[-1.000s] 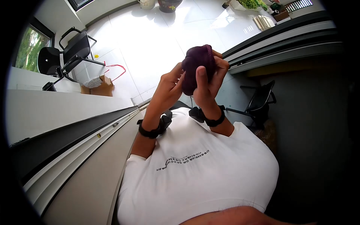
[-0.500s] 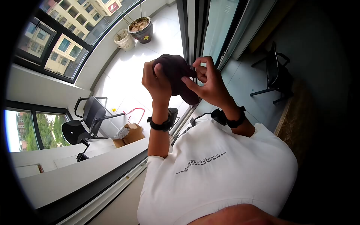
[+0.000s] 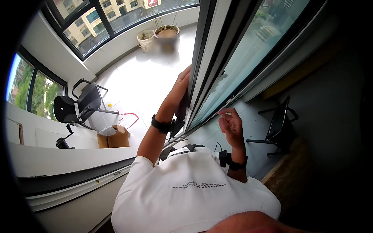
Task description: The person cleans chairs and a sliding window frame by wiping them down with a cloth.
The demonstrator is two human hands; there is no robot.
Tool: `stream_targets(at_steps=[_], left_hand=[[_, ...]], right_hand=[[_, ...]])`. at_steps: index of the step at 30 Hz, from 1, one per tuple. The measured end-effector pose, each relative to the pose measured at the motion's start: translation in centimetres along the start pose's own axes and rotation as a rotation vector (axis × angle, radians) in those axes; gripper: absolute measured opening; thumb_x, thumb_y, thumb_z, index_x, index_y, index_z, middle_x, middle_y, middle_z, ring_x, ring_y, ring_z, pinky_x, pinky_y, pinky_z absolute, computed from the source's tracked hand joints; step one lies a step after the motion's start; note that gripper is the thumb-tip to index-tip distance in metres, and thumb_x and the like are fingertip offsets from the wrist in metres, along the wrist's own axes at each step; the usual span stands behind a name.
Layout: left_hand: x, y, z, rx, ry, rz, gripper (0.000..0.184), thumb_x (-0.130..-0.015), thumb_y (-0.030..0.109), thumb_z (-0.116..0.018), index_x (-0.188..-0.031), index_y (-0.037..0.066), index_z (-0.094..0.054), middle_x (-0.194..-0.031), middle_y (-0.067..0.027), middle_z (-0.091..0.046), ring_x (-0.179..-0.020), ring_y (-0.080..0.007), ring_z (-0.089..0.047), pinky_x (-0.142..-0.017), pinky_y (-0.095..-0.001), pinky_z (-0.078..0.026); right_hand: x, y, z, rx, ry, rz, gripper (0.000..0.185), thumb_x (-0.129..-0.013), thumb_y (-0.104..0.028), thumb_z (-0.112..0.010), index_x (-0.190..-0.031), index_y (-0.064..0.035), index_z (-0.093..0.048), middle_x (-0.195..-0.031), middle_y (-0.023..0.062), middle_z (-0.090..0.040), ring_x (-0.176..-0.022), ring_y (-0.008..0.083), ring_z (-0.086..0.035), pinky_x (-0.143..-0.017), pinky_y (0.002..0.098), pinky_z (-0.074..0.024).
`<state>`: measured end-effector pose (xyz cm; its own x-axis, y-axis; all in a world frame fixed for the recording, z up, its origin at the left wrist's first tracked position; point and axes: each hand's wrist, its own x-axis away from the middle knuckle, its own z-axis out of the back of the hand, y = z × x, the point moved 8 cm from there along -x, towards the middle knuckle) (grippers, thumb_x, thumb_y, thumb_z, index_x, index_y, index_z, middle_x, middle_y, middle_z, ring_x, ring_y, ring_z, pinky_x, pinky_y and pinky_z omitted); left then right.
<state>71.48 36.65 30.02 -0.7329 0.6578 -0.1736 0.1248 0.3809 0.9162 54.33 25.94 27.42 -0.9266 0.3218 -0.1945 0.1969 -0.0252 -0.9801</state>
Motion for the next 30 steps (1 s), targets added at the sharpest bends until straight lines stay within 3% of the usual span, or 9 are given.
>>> stream_targets(at_steps=[1, 4, 7, 12, 13, 18, 21, 27, 30], left_hand=[[0.2, -1.1, 0.4, 0.027, -0.008, 0.06, 0.045, -0.103, 0.03, -0.044, -0.137, 0.001, -0.049, -0.118, -0.0051, -0.06, -0.104, -0.0091, -0.053, -0.09, -0.0222, -0.043], [0.8, -6.6, 2.3, 0.026, -0.006, 0.204, 0.041, -0.101, 0.028, -0.047, -0.132, 0.001, -0.052, -0.109, -0.0033, -0.063, -0.093, -0.0067, -0.056, -0.08, -0.02, -0.047], [1.3, -14.0, 4.6, -0.039, -0.124, 0.494, 0.035, -0.095, 0.028, -0.057, -0.115, 0.0, -0.06, -0.098, -0.0045, -0.064, -0.083, -0.0081, -0.059, -0.069, -0.0221, -0.05], [1.9, -25.0, 8.2, -0.036, -0.097, 0.389, 0.03, -0.095, 0.029, -0.057, -0.106, 0.002, -0.065, -0.082, -0.0032, -0.066, -0.066, -0.0089, -0.06, -0.058, -0.0227, -0.049], [3.0, -25.3, 8.9, 0.072, -0.03, 0.493, 0.028, -0.095, 0.026, -0.056, -0.105, 0.002, -0.066, -0.084, -0.004, -0.067, -0.067, -0.0096, -0.061, -0.058, -0.023, -0.049], [3.4, -24.5, 8.8, 0.113, 0.069, 0.444, 0.023, -0.095, 0.017, -0.053, -0.103, 0.002, -0.067, -0.084, -0.0041, -0.068, -0.067, -0.0099, -0.062, -0.058, -0.023, -0.049], [2.1, -18.5, 6.6, 0.104, 0.09, 0.289, 0.018, -0.092, 0.007, -0.054, -0.102, 0.002, -0.068, -0.088, -0.0059, -0.07, -0.071, -0.0112, -0.066, -0.062, -0.0225, -0.051], [0.4, -3.7, 1.9, 0.305, -0.189, -0.053, 0.038, -0.1, 0.022, -0.049, -0.129, -0.002, -0.046, -0.111, -0.0123, -0.064, -0.096, -0.0169, -0.067, -0.082, -0.029, -0.056], [-0.2, -3.4, 0.7, 0.224, -0.127, 0.17, 0.044, -0.102, 0.034, -0.039, -0.129, 0.001, -0.047, -0.107, -0.011, -0.064, -0.09, -0.0172, -0.065, -0.078, -0.0298, -0.053]], right_hand=[[-0.4, 0.4, 0.2, -0.013, -0.059, 0.015, 0.023, -0.092, -0.008, -0.06, -0.114, -0.0024, -0.054, -0.063, -0.004, -0.044, -0.058, 0.0028, -0.039, -0.057, 0.0197, -0.0324], [-1.8, 1.3, 0.0, -0.126, -0.125, -0.086, 0.022, -0.091, -0.009, -0.062, -0.111, -0.0022, -0.055, -0.068, -0.0027, -0.047, -0.06, 0.0034, -0.042, -0.061, 0.0204, -0.0358], [-3.1, 0.5, -1.4, 0.046, -0.137, 0.084, 0.025, -0.086, -0.009, -0.068, -0.108, -0.0046, -0.056, -0.086, 0.0, -0.053, -0.072, 0.0062, -0.049, -0.068, 0.0231, -0.042], [-4.1, -2.1, -4.0, 0.139, -0.068, 0.281, 0.04, -0.082, -0.005, -0.072, -0.115, -0.0067, -0.051, -0.099, 0.0021, -0.052, -0.083, 0.0098, -0.05, -0.077, 0.0276, -0.043], [-4.1, -2.3, -4.3, 0.194, -0.034, 0.314, 0.041, -0.082, -0.005, -0.072, -0.117, -0.0069, -0.05, -0.101, 0.0025, -0.052, -0.084, 0.0101, -0.05, -0.077, 0.0284, -0.0429], [-3.0, -3.3, -4.7, 0.386, 0.158, 0.356, 0.047, -0.083, -0.012, -0.073, -0.121, -0.0061, -0.046, -0.112, 0.0079, -0.051, -0.1, 0.0168, -0.055, -0.088, 0.0339, -0.0459], [-2.4, -2.2, -4.0, 0.411, 0.199, 0.281, 0.051, -0.084, -0.015, -0.073, -0.125, -0.0056, -0.044, -0.12, 0.011, -0.05, -0.112, 0.0216, -0.055, -0.094, 0.0373, -0.047], [-2.0, -0.3, -3.6, 0.402, 0.199, 0.108, 0.046, -0.087, -0.015, -0.07, -0.125, -0.0044, -0.047, -0.121, 0.0111, -0.055, -0.115, 0.0237, -0.056, -0.098, 0.0406, -0.0468], [-1.7, -0.3, -3.4, 0.383, 0.239, 0.12, 0.039, -0.087, -0.011, -0.069, -0.122, -0.0045, -0.052, -0.121, 0.011, -0.059, -0.115, 0.024, -0.059, -0.099, 0.0392, -0.0475]])
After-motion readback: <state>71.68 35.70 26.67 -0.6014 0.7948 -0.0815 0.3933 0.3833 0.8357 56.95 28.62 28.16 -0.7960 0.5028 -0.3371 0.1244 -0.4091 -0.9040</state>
